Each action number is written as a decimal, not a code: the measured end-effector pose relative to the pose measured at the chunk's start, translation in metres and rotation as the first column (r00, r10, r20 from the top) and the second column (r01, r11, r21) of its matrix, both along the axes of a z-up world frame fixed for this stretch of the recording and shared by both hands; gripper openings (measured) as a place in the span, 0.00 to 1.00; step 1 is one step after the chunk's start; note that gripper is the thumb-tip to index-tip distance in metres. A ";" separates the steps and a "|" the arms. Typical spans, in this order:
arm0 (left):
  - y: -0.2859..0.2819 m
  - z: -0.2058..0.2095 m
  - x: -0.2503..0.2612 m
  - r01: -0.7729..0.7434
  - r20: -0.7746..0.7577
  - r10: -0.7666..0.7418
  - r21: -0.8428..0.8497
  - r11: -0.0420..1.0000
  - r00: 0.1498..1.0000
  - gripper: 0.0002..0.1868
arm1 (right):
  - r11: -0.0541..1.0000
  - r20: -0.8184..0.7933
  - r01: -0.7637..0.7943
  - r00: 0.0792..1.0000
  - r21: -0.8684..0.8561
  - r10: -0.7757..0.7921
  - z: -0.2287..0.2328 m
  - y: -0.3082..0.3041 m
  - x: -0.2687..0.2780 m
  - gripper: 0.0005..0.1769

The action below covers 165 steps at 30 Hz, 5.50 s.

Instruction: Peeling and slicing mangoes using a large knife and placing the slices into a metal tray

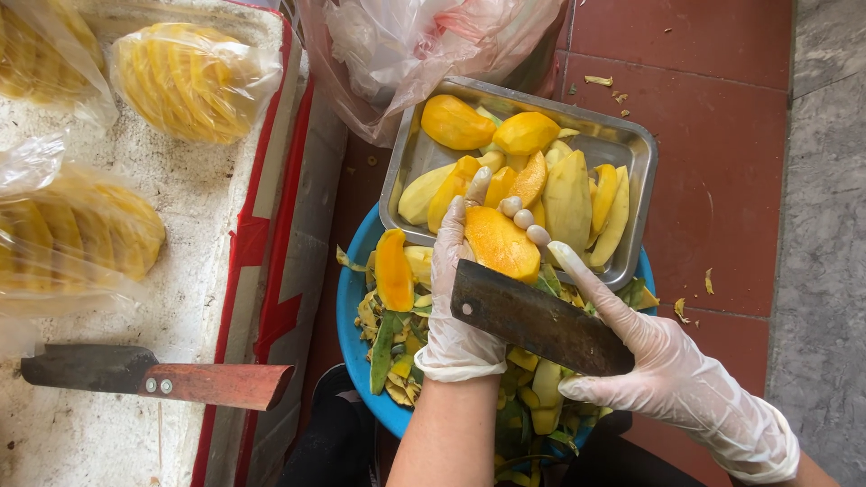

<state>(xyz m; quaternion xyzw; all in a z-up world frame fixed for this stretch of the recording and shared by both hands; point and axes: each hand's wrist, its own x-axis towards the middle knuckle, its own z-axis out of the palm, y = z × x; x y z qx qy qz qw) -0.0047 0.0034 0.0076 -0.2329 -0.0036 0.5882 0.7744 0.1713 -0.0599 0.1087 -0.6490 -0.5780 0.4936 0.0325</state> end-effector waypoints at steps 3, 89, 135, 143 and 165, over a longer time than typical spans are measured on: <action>0.000 -0.004 0.003 0.016 -0.009 -0.016 0.004 1.000 1.000 0.19 | 0.998 -0.049 -0.028 0.998 0.048 0.030 0.003 0.001 -0.003 0.70; 0.009 -0.045 0.033 0.233 -0.214 -0.322 -0.358 0.904 0.922 0.22 | 0.979 -0.877 0.075 0.436 -0.189 -0.203 -0.080 0.022 0.040 0.53; 0.002 -0.049 0.048 0.258 -0.060 -0.266 -0.110 0.960 0.962 0.22 | 0.942 -0.589 0.290 0.737 -0.170 -0.333 -0.040 0.021 0.000 0.72; 0.000 -0.046 0.045 0.309 -0.133 -0.319 -0.093 0.947 0.938 0.23 | 0.892 -0.454 0.364 0.769 -0.268 -0.450 -0.031 0.026 -0.005 0.70; -0.007 0.024 0.024 0.366 -0.673 -0.309 -0.061 0.929 0.672 0.27 | 0.831 -0.382 0.543 0.747 -0.123 -0.544 -0.014 0.032 0.004 0.71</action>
